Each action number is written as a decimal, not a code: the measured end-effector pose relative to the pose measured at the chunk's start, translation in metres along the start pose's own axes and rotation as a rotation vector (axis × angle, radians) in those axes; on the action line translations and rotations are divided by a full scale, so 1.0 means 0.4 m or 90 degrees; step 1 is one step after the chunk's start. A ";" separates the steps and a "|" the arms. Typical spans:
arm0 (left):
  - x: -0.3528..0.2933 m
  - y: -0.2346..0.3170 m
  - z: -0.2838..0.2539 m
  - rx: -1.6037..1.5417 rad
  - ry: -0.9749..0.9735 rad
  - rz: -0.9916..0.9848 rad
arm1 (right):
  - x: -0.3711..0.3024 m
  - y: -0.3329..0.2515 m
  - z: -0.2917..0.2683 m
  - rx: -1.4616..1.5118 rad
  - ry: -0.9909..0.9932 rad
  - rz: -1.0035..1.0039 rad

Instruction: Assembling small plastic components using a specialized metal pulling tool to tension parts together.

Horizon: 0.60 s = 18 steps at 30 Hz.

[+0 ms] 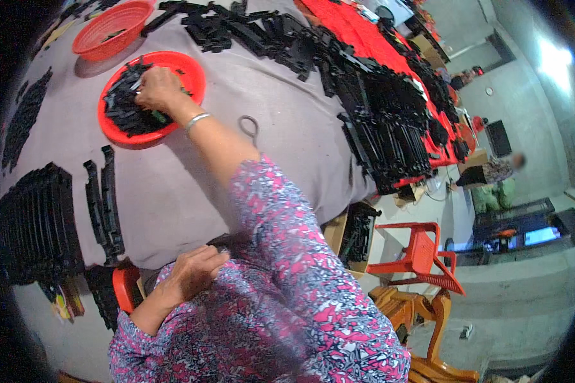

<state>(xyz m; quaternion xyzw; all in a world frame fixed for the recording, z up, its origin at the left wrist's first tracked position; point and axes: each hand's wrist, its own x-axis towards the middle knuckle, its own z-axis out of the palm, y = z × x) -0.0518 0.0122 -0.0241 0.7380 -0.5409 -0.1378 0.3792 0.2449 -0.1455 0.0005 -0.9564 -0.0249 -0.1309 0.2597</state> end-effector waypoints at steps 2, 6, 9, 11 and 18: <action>0.011 -0.008 0.017 0.013 0.031 0.042 | 0.012 0.050 -0.007 -0.059 -0.043 -0.003; -0.024 -0.010 0.011 0.027 0.042 0.075 | -0.038 0.013 -0.101 0.071 -0.159 -0.005; -0.029 -0.041 0.051 -0.024 0.066 0.114 | -0.046 0.072 -0.155 0.248 -0.107 0.095; -0.018 -0.035 0.041 -0.013 0.032 0.095 | -0.032 0.130 -0.140 0.336 -0.079 0.093; -0.025 -0.035 0.041 0.015 0.027 0.070 | -0.047 0.132 -0.146 0.394 -0.179 0.112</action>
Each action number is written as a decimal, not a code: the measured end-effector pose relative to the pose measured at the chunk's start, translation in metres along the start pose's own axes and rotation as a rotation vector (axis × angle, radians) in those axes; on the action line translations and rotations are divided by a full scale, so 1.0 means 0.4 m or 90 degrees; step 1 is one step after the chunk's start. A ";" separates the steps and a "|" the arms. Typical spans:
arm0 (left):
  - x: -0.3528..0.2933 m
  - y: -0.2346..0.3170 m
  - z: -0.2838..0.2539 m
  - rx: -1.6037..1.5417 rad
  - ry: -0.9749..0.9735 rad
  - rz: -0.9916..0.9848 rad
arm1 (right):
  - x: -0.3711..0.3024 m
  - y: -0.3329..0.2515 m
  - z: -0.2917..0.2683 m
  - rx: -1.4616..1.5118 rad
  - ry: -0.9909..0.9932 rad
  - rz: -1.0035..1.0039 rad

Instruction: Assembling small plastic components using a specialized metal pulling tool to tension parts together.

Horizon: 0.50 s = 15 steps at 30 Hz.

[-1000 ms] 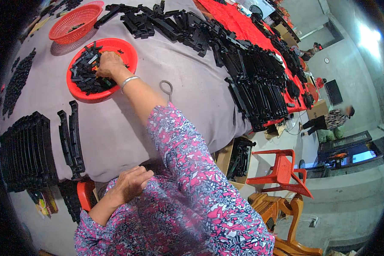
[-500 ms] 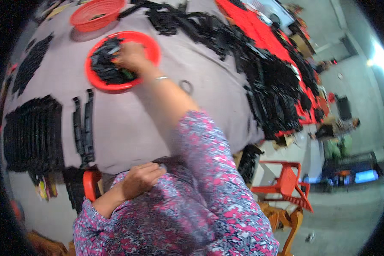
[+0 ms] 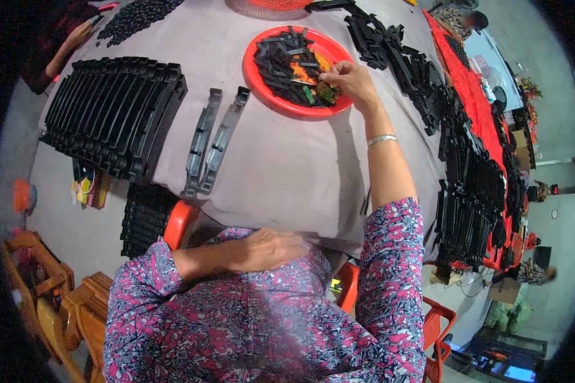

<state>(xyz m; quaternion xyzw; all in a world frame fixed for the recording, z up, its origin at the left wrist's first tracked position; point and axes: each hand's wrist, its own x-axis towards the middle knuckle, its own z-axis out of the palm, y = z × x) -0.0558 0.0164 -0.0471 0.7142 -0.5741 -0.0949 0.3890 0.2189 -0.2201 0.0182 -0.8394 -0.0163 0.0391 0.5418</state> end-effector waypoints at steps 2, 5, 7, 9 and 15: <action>0.004 -0.001 -0.005 -0.006 -0.031 -0.016 | -0.007 0.004 -0.019 -0.051 0.041 0.007; 0.008 0.001 -0.005 -0.027 -0.006 0.000 | -0.012 -0.014 -0.014 -0.014 0.076 -0.019; 0.005 0.000 0.003 -0.028 0.017 -0.001 | -0.023 -0.020 -0.009 -0.019 0.083 -0.010; 0.003 -0.003 0.002 -0.024 0.022 0.008 | -0.020 -0.017 -0.012 -0.052 0.036 -0.016; -0.003 -0.001 -0.001 -0.034 0.011 0.000 | -0.073 -0.032 0.083 -0.454 -0.023 -0.102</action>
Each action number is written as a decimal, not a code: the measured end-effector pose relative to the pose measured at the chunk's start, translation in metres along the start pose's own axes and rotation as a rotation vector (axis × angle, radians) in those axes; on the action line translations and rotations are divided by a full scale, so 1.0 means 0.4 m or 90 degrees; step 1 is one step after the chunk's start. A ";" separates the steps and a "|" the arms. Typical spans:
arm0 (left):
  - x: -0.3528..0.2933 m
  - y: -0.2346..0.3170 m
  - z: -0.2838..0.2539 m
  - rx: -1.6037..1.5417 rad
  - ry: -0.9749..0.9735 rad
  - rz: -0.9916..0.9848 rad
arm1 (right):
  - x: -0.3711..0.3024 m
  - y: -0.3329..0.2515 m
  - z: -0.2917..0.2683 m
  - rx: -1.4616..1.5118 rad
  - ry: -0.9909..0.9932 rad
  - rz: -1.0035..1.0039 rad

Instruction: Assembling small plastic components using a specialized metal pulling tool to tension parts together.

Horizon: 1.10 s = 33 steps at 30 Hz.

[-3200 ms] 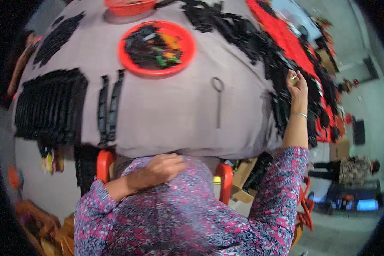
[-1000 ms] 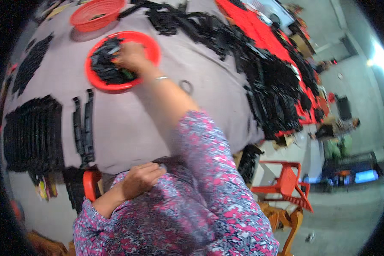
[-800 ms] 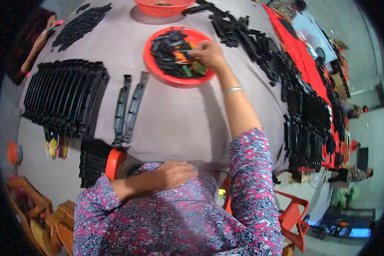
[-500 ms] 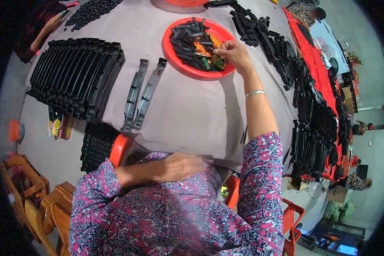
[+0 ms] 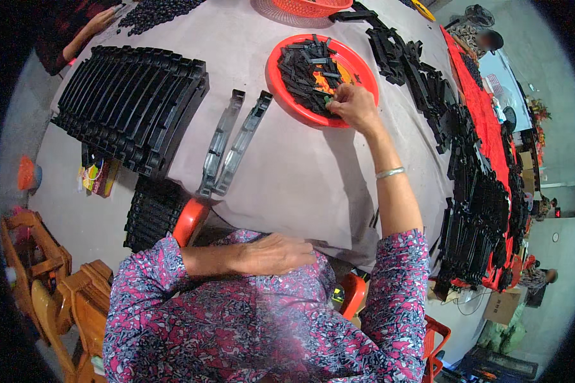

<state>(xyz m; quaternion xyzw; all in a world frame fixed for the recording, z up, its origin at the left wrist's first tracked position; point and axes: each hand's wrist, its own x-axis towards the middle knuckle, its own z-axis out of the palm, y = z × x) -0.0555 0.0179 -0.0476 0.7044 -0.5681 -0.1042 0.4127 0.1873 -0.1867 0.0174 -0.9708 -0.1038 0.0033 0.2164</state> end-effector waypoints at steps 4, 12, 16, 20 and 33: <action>0.004 -0.003 0.003 0.005 0.018 0.019 | -0.015 -0.008 0.000 -0.058 0.034 0.014; 0.011 0.001 -0.022 -0.038 0.037 0.007 | 0.122 0.025 -0.052 -0.040 -0.022 -0.032; 0.002 -0.017 -0.005 -0.009 0.016 0.017 | 0.249 -0.009 0.015 -0.046 0.145 -0.175; 0.015 -0.010 -0.021 -0.055 0.073 0.011 | 0.321 0.003 0.059 -0.176 0.082 -0.107; 0.009 -0.020 -0.025 -0.038 0.022 -0.017 | 0.126 -0.075 0.067 -0.174 0.060 -0.268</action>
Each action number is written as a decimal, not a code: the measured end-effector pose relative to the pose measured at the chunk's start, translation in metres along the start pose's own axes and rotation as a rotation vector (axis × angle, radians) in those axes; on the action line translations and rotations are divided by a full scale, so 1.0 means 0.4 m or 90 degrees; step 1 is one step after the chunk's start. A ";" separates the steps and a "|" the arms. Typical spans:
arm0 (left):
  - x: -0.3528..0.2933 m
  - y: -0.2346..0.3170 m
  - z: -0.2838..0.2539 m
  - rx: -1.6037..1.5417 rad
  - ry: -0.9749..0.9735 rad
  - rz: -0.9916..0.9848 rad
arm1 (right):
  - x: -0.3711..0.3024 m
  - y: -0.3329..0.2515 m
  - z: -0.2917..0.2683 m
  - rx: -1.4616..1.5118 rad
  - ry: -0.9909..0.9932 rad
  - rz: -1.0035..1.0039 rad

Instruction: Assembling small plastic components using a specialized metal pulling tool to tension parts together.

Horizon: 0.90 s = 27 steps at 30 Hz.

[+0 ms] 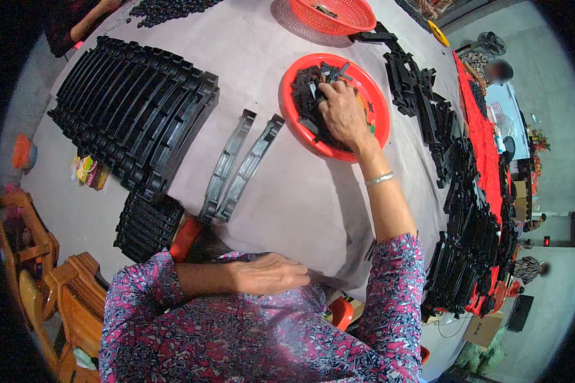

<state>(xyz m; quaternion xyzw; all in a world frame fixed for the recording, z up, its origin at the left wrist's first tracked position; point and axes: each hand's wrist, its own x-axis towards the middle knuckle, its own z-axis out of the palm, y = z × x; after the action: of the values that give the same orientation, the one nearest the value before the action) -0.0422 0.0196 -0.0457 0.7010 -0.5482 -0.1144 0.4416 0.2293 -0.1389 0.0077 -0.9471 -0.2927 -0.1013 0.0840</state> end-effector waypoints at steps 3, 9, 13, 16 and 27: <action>0.000 -0.006 0.010 -0.005 0.008 -0.001 | -0.034 -0.040 -0.007 -0.027 -0.037 0.041; -0.005 -0.008 0.014 -0.005 0.027 0.003 | -0.045 -0.086 -0.015 -0.030 -0.021 0.077; -0.001 0.002 -0.001 -0.018 0.022 -0.001 | -0.024 -0.073 -0.012 -0.011 -0.045 0.090; -0.002 0.000 -0.002 -0.024 0.008 -0.003 | -0.005 -0.072 -0.015 -0.054 -0.005 0.109; -0.003 0.003 -0.006 -0.024 -0.001 -0.011 | 0.160 0.109 0.072 0.113 0.056 0.214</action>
<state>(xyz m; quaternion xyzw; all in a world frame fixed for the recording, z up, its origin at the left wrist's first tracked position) -0.0421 0.0218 -0.0439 0.6970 -0.5404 -0.1291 0.4533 0.3100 -0.1337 -0.0092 -0.9661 -0.1344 -0.1010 0.1958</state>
